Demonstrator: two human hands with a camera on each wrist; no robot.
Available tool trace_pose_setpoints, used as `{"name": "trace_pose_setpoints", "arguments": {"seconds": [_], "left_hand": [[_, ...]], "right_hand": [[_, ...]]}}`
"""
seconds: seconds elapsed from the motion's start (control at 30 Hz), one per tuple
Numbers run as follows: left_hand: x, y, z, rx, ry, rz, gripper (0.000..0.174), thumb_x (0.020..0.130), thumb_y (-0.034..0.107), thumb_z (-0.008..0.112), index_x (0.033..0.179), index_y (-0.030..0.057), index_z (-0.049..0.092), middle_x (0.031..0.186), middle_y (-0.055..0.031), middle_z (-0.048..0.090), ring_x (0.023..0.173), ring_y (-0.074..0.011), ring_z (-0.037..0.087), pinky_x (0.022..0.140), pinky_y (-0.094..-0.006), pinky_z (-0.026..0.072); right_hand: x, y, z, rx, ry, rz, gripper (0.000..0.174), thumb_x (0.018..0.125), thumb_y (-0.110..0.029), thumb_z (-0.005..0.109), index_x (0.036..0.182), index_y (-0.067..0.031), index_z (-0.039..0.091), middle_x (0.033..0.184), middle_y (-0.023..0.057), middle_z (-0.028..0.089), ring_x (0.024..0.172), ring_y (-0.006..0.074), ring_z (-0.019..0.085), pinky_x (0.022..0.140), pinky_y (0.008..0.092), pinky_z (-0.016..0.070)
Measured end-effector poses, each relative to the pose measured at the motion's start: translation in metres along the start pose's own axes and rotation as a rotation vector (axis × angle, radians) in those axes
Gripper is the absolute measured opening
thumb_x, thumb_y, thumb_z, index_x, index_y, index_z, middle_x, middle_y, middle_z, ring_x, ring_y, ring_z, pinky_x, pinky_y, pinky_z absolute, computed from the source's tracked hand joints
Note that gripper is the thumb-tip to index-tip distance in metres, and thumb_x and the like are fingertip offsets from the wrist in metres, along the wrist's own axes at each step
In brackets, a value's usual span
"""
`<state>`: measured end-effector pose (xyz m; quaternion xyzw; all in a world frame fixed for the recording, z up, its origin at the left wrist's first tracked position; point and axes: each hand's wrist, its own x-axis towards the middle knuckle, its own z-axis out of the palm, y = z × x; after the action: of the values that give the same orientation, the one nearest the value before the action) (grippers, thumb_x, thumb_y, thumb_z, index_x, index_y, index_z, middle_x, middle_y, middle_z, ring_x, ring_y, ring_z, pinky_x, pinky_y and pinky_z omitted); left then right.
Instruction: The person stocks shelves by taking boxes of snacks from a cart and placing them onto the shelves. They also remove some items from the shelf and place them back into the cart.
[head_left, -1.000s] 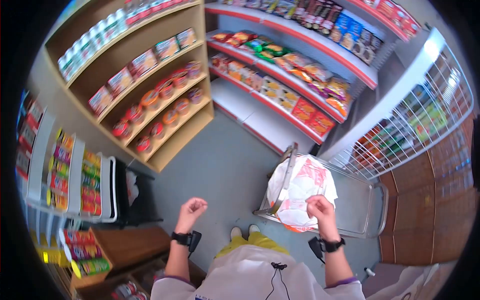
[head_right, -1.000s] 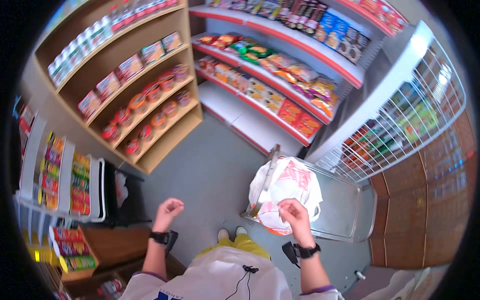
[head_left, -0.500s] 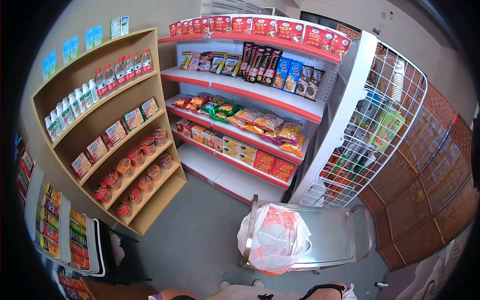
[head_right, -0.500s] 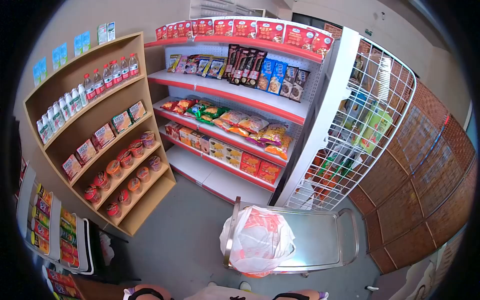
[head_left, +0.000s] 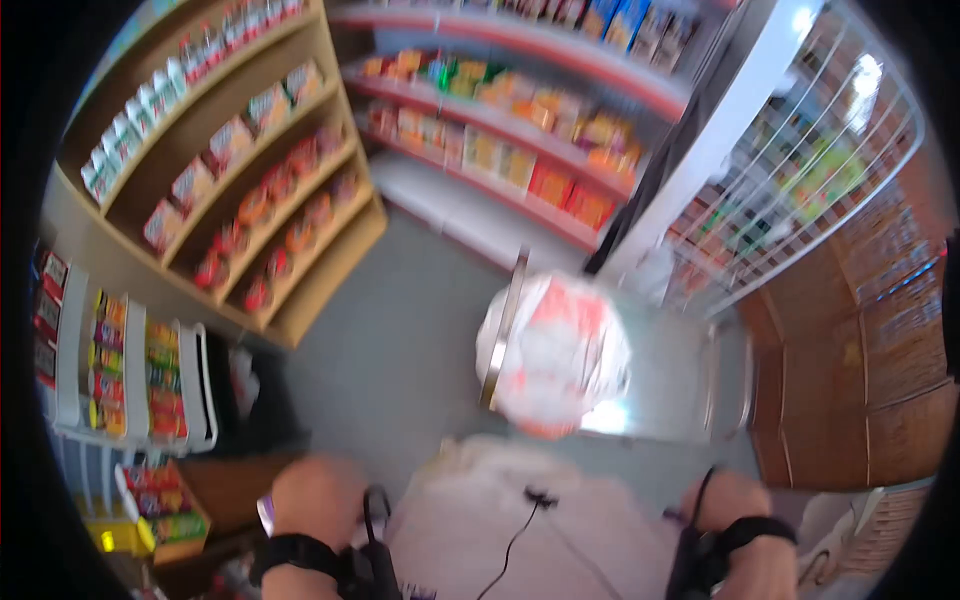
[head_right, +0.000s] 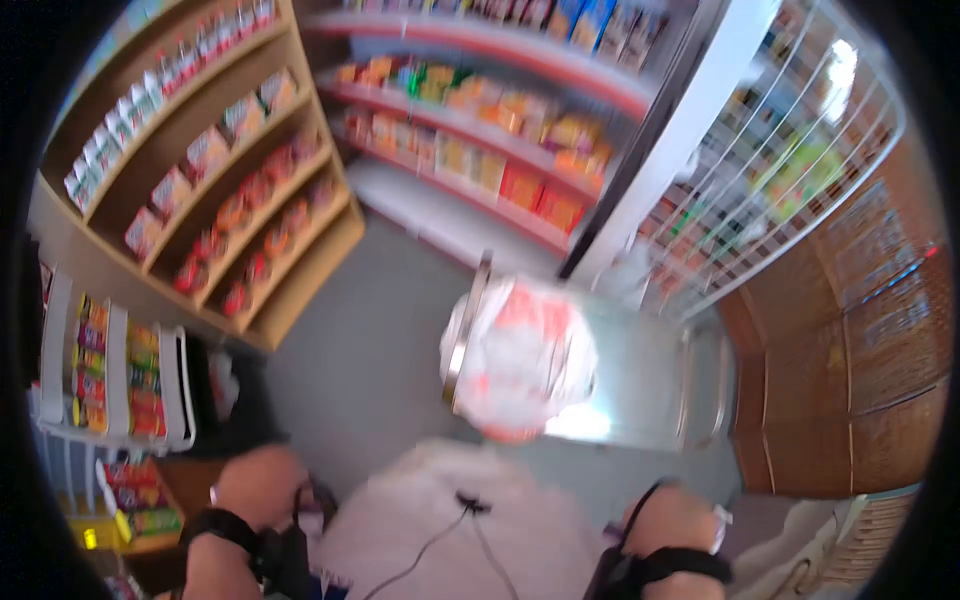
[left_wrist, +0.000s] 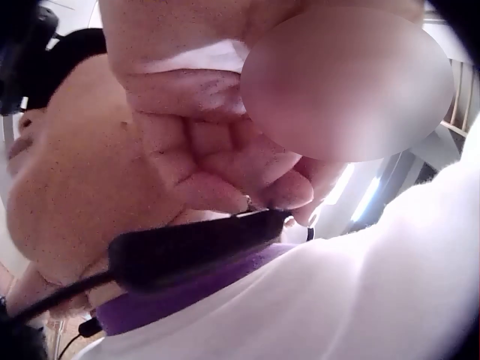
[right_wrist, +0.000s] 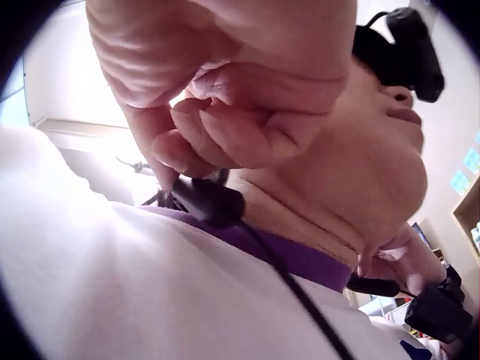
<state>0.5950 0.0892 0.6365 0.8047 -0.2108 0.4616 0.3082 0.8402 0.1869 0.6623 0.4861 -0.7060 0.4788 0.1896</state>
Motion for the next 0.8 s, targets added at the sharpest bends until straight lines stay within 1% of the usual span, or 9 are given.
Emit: {"name": "trace_pose_setpoints", "arguments": {"seconds": [0.03, 0.07, 0.17, 0.2, 0.3, 0.4, 0.47, 0.6, 0.8], "left_hand": [[0.001, 0.005, 0.003, 0.001, -0.009, -0.055, 0.021, 0.087, 0.012, 0.046, 0.07, 0.0072, 0.058, 0.073, -0.0083, 0.058, 0.068, -0.0201, 0.059, 0.064, -0.0325, 0.0486], [0.001, 0.008, 0.005, 0.004, -0.016, -0.096, 0.021, 0.087, 0.012, 0.046, 0.07, 0.0072, 0.058, 0.073, -0.0082, 0.058, 0.068, -0.02, 0.059, 0.064, -0.0324, 0.0485], [-0.008, 0.017, 0.01, 0.031, -0.068, -0.187, 0.021, 0.086, 0.011, 0.046, 0.068, 0.0071, 0.057, 0.071, -0.0078, 0.057, 0.066, -0.0196, 0.058, 0.062, -0.0321, 0.0479], [-0.011, 0.018, 0.013, 0.044, -0.086, -0.203, 0.021, 0.086, 0.011, 0.046, 0.068, 0.0071, 0.056, 0.07, -0.0077, 0.056, 0.066, -0.0195, 0.058, 0.062, -0.032, 0.0477], [-0.016, 0.016, 0.009, 0.076, -0.1, -0.247, 0.022, 0.086, 0.011, 0.047, 0.066, 0.007, 0.055, 0.069, -0.0074, 0.055, 0.064, -0.0191, 0.057, 0.061, -0.0316, 0.0472], [-0.021, 0.013, 0.009, 0.111, -0.078, -0.278, 0.022, 0.085, 0.011, 0.047, 0.065, 0.0069, 0.054, 0.067, -0.007, 0.054, 0.062, -0.0187, 0.056, 0.06, -0.0313, 0.0466], [-0.026, 0.006, 0.01, 0.197, -0.029, -0.359, 0.023, 0.084, 0.01, 0.047, 0.062, 0.006, 0.051, 0.063, -0.0062, 0.051, 0.058, -0.0176, 0.051, 0.056, -0.0303, 0.0432], [-0.027, -0.001, 0.006, 0.113, 0.038, -0.336, 0.023, 0.085, 0.01, 0.045, 0.063, 0.0052, 0.052, 0.062, -0.0069, 0.05, 0.055, -0.0188, 0.049, 0.053, -0.0305, 0.0413], [-0.027, -0.001, -0.003, 0.048, 0.004, -0.21, 0.024, 0.089, 0.011, 0.042, 0.069, 0.0033, 0.054, 0.067, -0.0099, 0.052, 0.06, -0.0222, 0.052, 0.056, -0.0325, 0.0417]], "right_hand": [[0.004, -0.001, 0.013, 0.16, 0.102, 0.008, 0.03, 0.087, -0.028, 0.045, 0.072, -0.0072, 0.061, 0.065, 0.0043, 0.059, 0.056, 0.0185, 0.053, 0.051, 0.0328, 0.0379], [0.003, -0.005, 0.016, 0.208, 0.158, 0.003, 0.03, 0.087, -0.028, 0.045, 0.072, -0.0072, 0.061, 0.065, 0.0043, 0.059, 0.056, 0.0185, 0.053, 0.051, 0.0328, 0.0379], [-0.003, 0.001, 0.013, 0.038, 0.071, 0.015, 0.013, 0.077, -0.02, 0.05, 0.071, -0.0123, 0.058, 0.064, -0.0035, 0.055, 0.056, 0.0098, 0.051, 0.05, 0.0264, 0.0339], [-0.009, 0.008, 0.011, 0.051, 0.078, 0.012, 0.013, 0.077, -0.02, 0.05, 0.071, -0.0123, 0.058, 0.064, -0.0035, 0.055, 0.056, 0.0098, 0.051, 0.05, 0.0264, 0.0339], [-0.019, 0.026, -0.003, -0.312, 0.114, -0.176, 0.015, 0.082, -0.022, 0.05, 0.072, -0.0154, 0.059, 0.067, -0.0025, 0.055, 0.057, 0.012, 0.052, 0.049, 0.0276, 0.0357], [-0.025, 0.023, -0.006, -0.014, -0.022, 0.122, 0.017, 0.084, -0.016, 0.049, 0.069, -0.0085, 0.055, 0.063, -0.0011, 0.047, 0.062, 0.0141, 0.05, 0.052, 0.0231, 0.0368], [-0.029, 0.031, -0.002, -0.098, 0.008, 0.195, 0.017, 0.083, -0.015, 0.05, 0.068, -0.0093, 0.053, 0.063, -0.0013, 0.045, 0.06, 0.0128, 0.048, 0.05, 0.0223, 0.034], [-0.027, 0.045, -0.001, -0.118, 0.03, 0.264, 0.02, 0.083, -0.014, 0.049, 0.063, -0.0105, 0.048, 0.064, -0.0007, 0.043, 0.057, 0.0124, 0.045, 0.047, 0.0231, 0.0309], [-0.017, 0.048, -0.002, -0.021, 0.05, 0.146, 0.024, 0.087, -0.017, 0.049, 0.064, -0.0109, 0.047, 0.065, 0.0033, 0.044, 0.058, 0.0171, 0.047, 0.049, 0.0271, 0.034]]}}
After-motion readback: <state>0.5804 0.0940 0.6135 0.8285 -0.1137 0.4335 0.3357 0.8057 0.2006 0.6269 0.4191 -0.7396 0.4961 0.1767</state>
